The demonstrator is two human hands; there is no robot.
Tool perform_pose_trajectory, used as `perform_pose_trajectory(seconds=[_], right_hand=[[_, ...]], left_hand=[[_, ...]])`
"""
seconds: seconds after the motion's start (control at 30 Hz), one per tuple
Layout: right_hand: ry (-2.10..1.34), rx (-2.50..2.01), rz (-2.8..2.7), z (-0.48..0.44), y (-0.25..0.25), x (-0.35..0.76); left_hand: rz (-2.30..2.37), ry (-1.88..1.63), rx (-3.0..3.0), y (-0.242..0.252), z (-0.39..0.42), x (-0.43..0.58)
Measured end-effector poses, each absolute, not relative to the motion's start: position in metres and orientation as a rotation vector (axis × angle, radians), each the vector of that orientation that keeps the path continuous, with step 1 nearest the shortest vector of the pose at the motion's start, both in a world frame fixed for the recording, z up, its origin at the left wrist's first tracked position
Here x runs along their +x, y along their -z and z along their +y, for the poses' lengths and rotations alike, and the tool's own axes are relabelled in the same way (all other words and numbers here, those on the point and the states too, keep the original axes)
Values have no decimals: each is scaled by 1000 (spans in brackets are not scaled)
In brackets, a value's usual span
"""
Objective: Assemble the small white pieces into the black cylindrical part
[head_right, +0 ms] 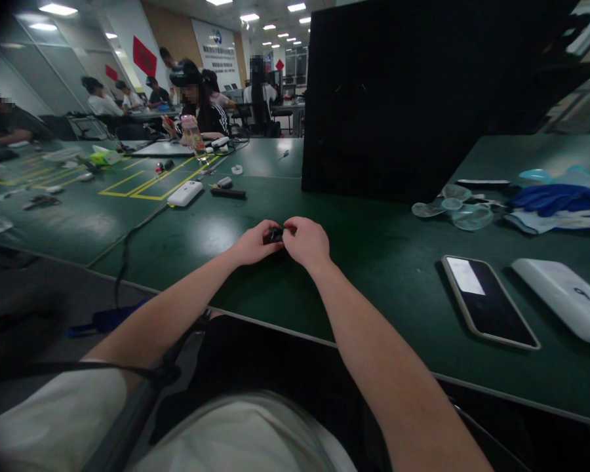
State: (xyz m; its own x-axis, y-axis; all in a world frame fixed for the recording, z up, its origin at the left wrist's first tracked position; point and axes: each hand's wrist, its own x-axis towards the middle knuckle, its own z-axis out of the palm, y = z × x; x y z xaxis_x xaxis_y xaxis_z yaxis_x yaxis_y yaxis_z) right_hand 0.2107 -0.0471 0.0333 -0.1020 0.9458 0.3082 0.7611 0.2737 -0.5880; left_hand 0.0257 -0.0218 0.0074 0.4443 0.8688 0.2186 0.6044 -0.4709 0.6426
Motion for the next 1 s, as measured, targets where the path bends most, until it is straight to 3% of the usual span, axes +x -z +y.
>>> perform_pose_trajectory(seconds=[1.0], right_hand=[[-401, -1547, -2057, -48, -36, 212]], left_hand=[[1264, -639, 2297, -14, -28, 26]])
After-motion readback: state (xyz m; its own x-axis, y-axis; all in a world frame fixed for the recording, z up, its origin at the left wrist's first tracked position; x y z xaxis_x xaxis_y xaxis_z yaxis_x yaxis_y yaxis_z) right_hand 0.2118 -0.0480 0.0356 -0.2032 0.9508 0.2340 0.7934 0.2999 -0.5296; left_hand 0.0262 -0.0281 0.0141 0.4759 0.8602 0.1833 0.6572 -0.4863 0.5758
